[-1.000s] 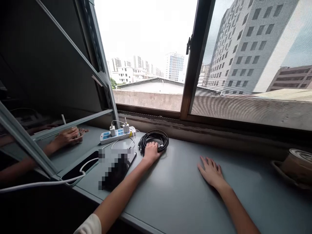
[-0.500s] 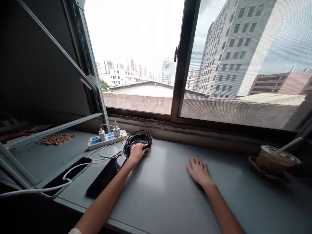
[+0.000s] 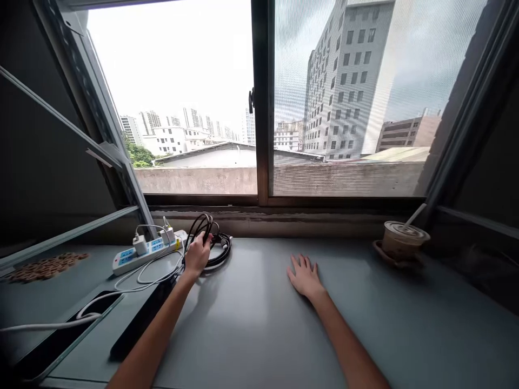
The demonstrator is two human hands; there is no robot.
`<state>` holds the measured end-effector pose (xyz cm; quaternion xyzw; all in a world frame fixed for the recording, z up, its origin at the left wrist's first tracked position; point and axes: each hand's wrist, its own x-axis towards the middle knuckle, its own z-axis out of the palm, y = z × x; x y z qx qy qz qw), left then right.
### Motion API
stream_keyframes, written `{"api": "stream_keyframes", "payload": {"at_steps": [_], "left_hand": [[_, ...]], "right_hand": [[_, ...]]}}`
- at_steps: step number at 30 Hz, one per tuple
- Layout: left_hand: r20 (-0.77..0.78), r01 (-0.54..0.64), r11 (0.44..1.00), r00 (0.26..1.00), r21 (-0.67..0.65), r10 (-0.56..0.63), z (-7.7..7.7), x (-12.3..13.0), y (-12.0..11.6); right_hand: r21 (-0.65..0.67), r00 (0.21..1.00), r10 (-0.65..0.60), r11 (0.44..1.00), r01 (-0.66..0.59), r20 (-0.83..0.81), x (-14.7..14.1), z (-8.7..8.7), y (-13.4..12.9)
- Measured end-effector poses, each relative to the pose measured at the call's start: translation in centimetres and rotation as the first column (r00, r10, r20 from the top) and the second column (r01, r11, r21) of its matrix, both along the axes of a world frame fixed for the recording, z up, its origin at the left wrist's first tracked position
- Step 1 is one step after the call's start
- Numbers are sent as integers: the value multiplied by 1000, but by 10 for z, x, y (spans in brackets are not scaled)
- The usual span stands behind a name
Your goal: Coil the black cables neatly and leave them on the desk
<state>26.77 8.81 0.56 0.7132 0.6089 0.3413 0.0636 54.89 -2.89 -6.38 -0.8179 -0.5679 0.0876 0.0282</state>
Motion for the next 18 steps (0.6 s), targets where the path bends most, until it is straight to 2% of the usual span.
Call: {"api": "stream_keyframes", "payload": {"at_steps": [2,7,10,12,15,16,18], "left_hand": [[58,3,1000,998,-8,-3,-1,0,3],[135,127,989,984,-70,-117,-7,4,10],[194,103,990,977,-93,-83,-4,9,15],[271,10,999,963,-54,5,6,12,18],[424,-121,991,902,54,87,32,18,18],[468,-125,988,881,93,67,42,20,16],[527,-56,983,849,174,-45,64,26,7]], "right_hand": [[4,1000,1,1000,-1,-6,-1,1,-1],[9,1000,-3,1000,3,-16,-1,2,-1],[20,1000,-6,1000,7,-25,-1,0,1],[34,999,-9,999,10,-37,-1,-2,1],[69,997,-15,997,20,-75,-1,-1,1],[88,995,-16,996,24,-95,-1,1,0],[150,990,2,989,19,-141,0,8,-3]]}}
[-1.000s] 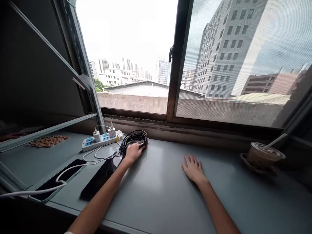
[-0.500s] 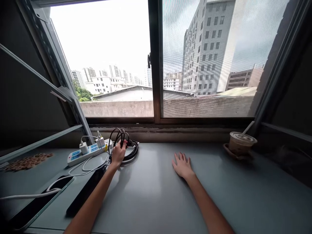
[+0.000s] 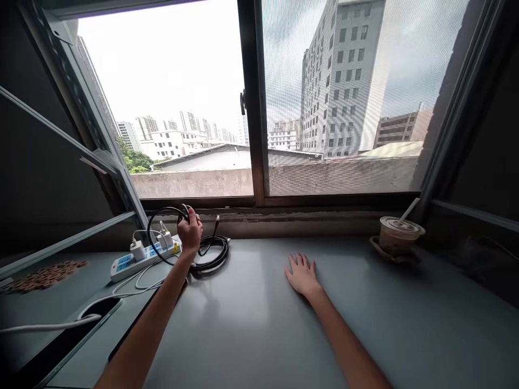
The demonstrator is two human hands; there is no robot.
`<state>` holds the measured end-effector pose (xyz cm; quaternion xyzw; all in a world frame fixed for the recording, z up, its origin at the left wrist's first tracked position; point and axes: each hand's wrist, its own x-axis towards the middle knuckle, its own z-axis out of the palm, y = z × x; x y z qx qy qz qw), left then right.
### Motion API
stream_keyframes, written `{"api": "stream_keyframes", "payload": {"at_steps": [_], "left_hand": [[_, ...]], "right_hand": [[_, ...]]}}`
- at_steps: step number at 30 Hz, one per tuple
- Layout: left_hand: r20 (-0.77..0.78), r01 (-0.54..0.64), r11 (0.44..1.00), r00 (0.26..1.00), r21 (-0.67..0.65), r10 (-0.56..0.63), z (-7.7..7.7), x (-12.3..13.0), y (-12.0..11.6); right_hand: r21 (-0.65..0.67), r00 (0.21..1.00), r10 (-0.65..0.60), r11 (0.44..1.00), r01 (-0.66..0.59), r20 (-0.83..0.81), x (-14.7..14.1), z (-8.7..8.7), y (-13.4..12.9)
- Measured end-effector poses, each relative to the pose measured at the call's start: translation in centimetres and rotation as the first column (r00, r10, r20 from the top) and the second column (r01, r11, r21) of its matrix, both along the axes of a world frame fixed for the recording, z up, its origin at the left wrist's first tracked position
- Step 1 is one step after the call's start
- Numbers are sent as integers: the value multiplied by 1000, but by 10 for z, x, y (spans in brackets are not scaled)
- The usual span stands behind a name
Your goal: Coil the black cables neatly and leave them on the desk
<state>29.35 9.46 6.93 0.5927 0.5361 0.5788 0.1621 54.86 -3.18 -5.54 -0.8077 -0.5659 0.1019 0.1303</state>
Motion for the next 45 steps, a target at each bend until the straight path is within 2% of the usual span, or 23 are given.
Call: {"api": "stream_keyframes", "payload": {"at_steps": [2,4,6,8,11,13,16,18,19,22,24,26,28,32,34,36,39,41,43,45], "left_hand": [[39,116,990,992,81,-120,20,7,-14],[55,231,962,969,143,-241,39,15,-31],[72,345,919,929,188,-364,57,23,-48],[115,480,849,851,222,-512,74,31,-65],[164,547,821,806,162,-569,91,45,-88],[232,598,791,758,125,-610,95,55,-100],[339,714,691,626,114,-702,91,68,-110],[366,771,629,560,98,-744,87,71,-110],[357,783,616,553,87,-753,86,71,-108],[282,775,629,591,58,-755,83,65,-97],[293,757,650,609,63,-737,83,60,-88],[360,742,667,607,62,-708,81,56,-81],[414,746,664,591,44,-692,80,55,-78],[435,798,603,539,12,-722,79,60,-84],[471,814,579,493,48,-732,79,63,-88],[545,822,560,421,109,-725,80,65,-90],[650,841,516,301,165,-698,80,64,-89],[678,868,469,248,162,-692,81,61,-86],[674,893,425,224,148,-704,82,56,-84],[651,913,392,229,115,-724,85,51,-84]], "right_hand": [[102,998,38,994,-32,-52,0,14,-3],[238,991,87,969,-60,-105,-4,36,-6],[382,980,120,923,-52,-157,-14,66,-8],[490,958,213,866,-95,-191,-30,99,-10],[626,915,347,766,-149,-207,-60,148,-17],[750,811,504,649,-128,-297,-77,173,-23],[820,650,680,552,-150,-339,-91,193,-32],[829,614,710,538,-155,-346,-91,198,-36],[823,612,702,550,-142,-364,-88,198,-37],[783,598,656,618,-73,-461,-76,197,-37],[760,600,634,646,-65,-488,-68,197,-36],[751,634,624,652,-101,-457,-66,196,-35],[739,701,599,656,-153,-387,-68,195,-34],[716,848,491,664,-215,-200,-79,191,-34],[727,874,465,648,-226,-143,-82,189,-33],[744,866,491,614,-265,-96,-81,189,-31],[783,807,590,517,-346,-33,-74,191,-29],[806,756,654,463,-368,-31,-68,193,-28],[811,706,705,456,-368,-76,-62,194,-30],[810,682,719,477,-342,-135,-59,195,-31]]}}
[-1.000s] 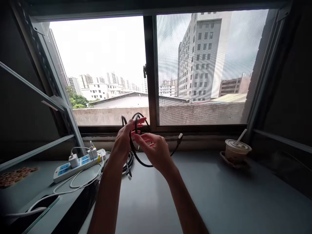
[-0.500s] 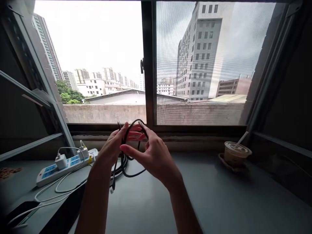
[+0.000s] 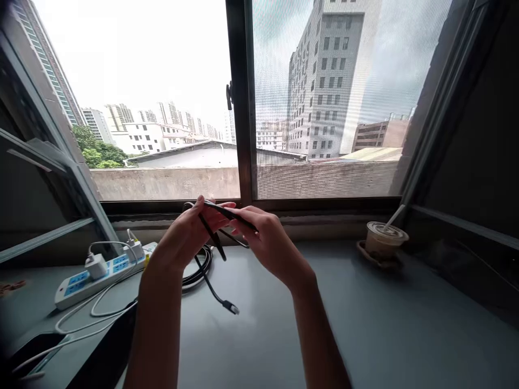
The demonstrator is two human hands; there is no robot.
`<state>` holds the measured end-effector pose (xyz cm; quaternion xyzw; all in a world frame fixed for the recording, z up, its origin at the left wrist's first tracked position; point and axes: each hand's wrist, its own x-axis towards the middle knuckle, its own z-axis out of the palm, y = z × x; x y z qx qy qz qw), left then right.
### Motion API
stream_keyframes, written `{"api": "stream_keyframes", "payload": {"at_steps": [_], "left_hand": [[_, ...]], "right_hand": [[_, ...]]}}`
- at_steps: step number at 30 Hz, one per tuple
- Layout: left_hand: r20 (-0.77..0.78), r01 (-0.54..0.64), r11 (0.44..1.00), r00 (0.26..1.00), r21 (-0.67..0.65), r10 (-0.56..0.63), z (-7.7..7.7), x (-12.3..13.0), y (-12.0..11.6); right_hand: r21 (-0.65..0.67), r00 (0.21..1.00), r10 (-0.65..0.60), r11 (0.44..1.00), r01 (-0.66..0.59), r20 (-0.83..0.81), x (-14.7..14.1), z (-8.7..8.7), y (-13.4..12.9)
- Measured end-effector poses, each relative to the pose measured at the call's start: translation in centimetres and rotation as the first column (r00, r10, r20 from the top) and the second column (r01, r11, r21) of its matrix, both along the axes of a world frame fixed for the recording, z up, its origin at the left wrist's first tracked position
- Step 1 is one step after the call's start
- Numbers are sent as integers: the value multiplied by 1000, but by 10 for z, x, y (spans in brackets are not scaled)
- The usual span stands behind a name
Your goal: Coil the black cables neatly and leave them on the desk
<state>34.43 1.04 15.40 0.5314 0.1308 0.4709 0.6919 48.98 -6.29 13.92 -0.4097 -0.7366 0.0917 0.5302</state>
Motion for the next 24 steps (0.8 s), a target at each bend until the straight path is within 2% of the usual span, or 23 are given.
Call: {"api": "stream_keyframes", "payload": {"at_steps": [4,7,10,12,13,15,18,21,24], "left_hand": [[-135,17,1000,991,23,-14,8,-11,-10],[-154,-6,1000,988,23,10,14,-22,-17],[-189,-119,990,973,78,132,14,-37,-12],[-245,-249,958,929,141,277,12,-47,-4],[-264,-326,929,894,173,363,10,-50,0],[-232,-487,845,815,221,531,7,-54,7],[-33,-677,715,722,172,692,4,-51,13],[113,-760,643,651,98,751,4,-45,12],[199,-790,604,612,106,766,5,-39,8]], "right_hand": [[-75,974,-55,996,40,-219,3,0,-1],[-134,884,-137,987,86,-448,8,3,-1],[-136,684,-177,984,113,-707,22,9,-7],[-94,529,-103,995,43,-842,35,13,-15],[-63,482,-44,998,-23,-875,41,14,-19],[-7,480,73,987,-161,-874,54,13,-28],[67,539,157,981,-184,-828,68,7,-36],[74,536,163,980,-182,-828,73,2,-38],[-46,580,96,973,-224,-809,70,5,-40]]}}
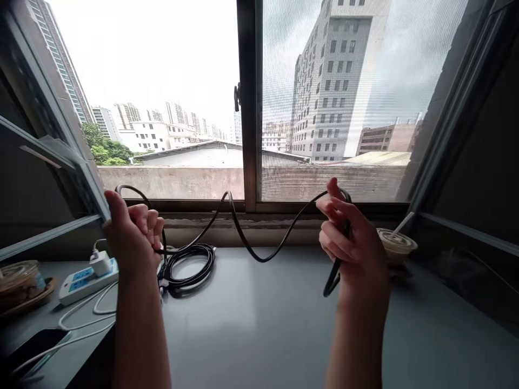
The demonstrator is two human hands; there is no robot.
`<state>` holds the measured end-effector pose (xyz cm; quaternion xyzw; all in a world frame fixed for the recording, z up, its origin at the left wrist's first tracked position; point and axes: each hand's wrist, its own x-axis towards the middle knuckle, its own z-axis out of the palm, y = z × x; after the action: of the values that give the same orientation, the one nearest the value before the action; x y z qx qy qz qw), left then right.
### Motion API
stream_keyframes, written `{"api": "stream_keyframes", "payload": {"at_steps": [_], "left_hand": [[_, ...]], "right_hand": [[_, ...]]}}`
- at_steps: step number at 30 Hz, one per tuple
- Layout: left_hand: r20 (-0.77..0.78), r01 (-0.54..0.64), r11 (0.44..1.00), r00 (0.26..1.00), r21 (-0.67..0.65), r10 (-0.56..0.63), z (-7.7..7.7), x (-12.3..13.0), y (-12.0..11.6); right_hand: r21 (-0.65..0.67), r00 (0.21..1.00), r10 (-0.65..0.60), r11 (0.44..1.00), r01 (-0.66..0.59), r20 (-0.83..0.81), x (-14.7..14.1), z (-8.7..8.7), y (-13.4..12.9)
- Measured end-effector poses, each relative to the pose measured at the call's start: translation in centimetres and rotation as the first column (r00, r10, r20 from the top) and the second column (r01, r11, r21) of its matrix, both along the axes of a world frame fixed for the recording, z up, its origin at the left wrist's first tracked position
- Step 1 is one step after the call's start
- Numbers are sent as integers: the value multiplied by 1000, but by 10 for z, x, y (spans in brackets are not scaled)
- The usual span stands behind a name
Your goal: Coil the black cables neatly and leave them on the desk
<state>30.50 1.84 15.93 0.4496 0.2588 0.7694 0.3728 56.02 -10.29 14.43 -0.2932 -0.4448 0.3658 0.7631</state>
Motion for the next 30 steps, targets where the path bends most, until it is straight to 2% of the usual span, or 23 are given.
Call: {"api": "stream_keyframes", "payload": {"at_steps": [4,8,10,12,15,16,18,19,20,22,23,25,26,28,30], "left_hand": [[-61,104,988,993,114,-98,1,11,-12],[-187,294,933,948,207,-257,-1,29,-34],[-326,417,888,881,193,-342,-3,36,-47],[-539,559,827,717,67,-441,-6,40,-58],[-767,658,737,390,-154,-509,-7,43,-66],[-810,658,730,318,-186,-493,-7,43,-66],[-868,626,756,252,-191,-428,-5,39,-61],[-882,611,772,252,-174,-398,-3,34,-57],[-884,597,790,284,-140,-371,-1,28,-52],[-854,574,818,410,-29,-318,3,11,-41],[-831,535,844,490,46,-265,4,3,-35],[-802,403,899,587,169,-112,5,-12,-27],[-797,330,918,604,219,-27,4,-15,-24],[-802,230,929,588,288,103,1,-12,-21],[-801,212,917,577,338,162,-5,1,-17]], "right_hand": [[-181,965,-53,978,102,257,-18,5,3],[-320,892,107,947,44,439,-46,5,15],[-342,872,159,940,9,462,-59,4,20],[-308,884,143,951,1,446,-69,3,23],[-223,903,64,974,36,424,-77,2,24],[-201,902,40,978,52,431,-78,2,25],[-165,890,-11,982,96,455,-77,2,26],[-152,881,-37,981,123,472,-75,2,27],[-139,867,-68,978,156,494,-73,2,28],[-121,821,-124,966,228,557,-66,1,29],[-106,792,-157,957,269,591,-63,1,28],[-59,720,-241,929,365,651,-57,0,27],[-22,680,-293,910,414,672,-55,0,26],[57,604,-382,872,486,699,-53,0,22],[126,564,-425,862,492,708,-55,0,18]]}}
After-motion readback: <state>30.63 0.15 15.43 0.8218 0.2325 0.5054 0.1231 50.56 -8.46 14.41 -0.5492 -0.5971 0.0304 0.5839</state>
